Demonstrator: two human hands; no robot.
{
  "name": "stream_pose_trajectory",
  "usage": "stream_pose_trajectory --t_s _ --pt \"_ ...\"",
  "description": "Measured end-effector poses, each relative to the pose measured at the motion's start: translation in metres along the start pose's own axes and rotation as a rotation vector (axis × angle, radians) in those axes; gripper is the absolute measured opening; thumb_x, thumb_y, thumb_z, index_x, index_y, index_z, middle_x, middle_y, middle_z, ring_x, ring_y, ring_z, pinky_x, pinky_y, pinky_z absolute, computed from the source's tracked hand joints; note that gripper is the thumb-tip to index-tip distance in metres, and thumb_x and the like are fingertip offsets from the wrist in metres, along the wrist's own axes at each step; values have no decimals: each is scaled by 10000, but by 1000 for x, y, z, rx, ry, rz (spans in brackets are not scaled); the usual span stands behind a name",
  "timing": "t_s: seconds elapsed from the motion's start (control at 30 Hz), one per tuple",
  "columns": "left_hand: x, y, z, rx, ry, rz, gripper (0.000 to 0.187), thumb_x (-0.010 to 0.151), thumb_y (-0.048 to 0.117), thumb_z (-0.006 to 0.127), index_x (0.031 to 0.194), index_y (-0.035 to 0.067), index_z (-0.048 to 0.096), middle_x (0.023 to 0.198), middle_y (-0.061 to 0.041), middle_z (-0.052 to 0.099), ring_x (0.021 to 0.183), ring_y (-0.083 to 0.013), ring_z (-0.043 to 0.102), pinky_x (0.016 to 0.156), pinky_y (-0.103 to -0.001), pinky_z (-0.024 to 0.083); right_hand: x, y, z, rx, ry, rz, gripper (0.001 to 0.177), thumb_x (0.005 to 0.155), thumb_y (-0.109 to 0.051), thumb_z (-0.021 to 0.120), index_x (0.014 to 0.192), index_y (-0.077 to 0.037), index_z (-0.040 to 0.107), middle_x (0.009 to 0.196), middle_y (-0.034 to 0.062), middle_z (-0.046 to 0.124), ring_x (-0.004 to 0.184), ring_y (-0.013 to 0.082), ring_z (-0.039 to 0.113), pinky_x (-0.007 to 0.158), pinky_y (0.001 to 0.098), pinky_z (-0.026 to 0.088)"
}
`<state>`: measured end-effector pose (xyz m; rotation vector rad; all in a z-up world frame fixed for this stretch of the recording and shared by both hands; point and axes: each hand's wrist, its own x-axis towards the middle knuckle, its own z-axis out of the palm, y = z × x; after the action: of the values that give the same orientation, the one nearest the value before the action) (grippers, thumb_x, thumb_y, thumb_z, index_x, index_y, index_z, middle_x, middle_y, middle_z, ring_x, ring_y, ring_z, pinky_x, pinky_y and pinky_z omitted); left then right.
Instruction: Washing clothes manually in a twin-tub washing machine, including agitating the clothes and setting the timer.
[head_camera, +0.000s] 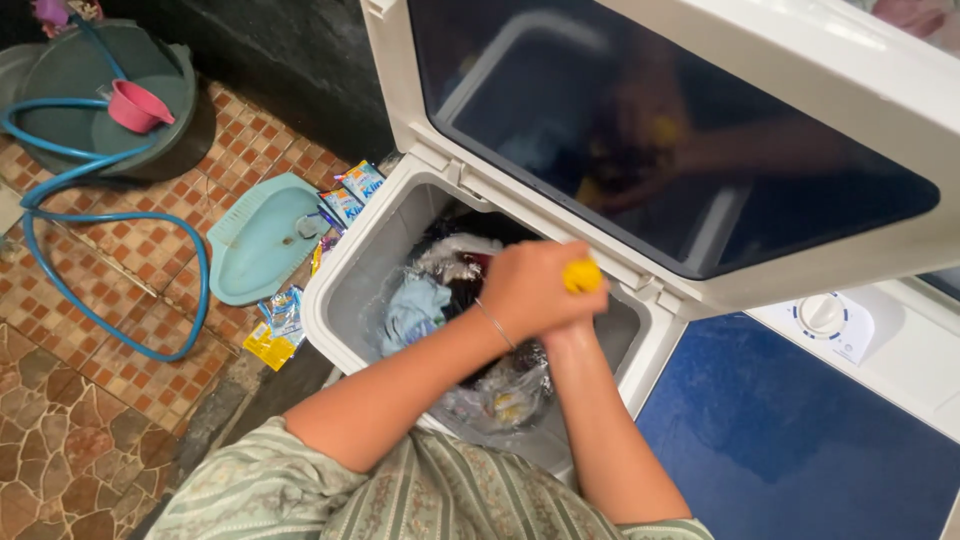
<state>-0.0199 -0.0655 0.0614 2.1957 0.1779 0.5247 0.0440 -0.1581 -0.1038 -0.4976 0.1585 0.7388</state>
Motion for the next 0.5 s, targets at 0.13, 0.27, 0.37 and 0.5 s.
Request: stream_pose_trajectory --t_s 0.13,0.27,0.37,0.5 --pt "-11 -14 22 212 -75 280 396 728 402 814 1005 127 747 818 -109 728 712 -337 716 596 -461 550 29 27 -75 91 -401 -164 302 1088 -435 522 1111 -150 618 1155 58 676 1125 251 661 988 436 523" --pt "7 -34 26 264 -55 221 438 716 422 795 1045 139 737 851 -96 741 690 -342 709 575 -470 548 -1 6 11 44 95 30 283 1000 -449 577 1066 -180 640 1089 41 700 1007 233 687 882 442 561" --pt "23 -48 13 295 -15 117 426 722 419 783 1050 150 745 861 -107 749 712 -350 713 598 -475 558 -13 0 37 -79 377 106 284 960 -429 609 1088 -182 664 1076 40 718 969 229 696 835 449 566" --pt "36 -81 -17 340 21 -135 447 708 424 790 1048 135 762 859 -160 748 775 -372 719 664 -481 570 -15 6 34 -241 341 65 327 939 -380 624 1112 -110 686 1052 88 721 943 282 688 803 482 561"
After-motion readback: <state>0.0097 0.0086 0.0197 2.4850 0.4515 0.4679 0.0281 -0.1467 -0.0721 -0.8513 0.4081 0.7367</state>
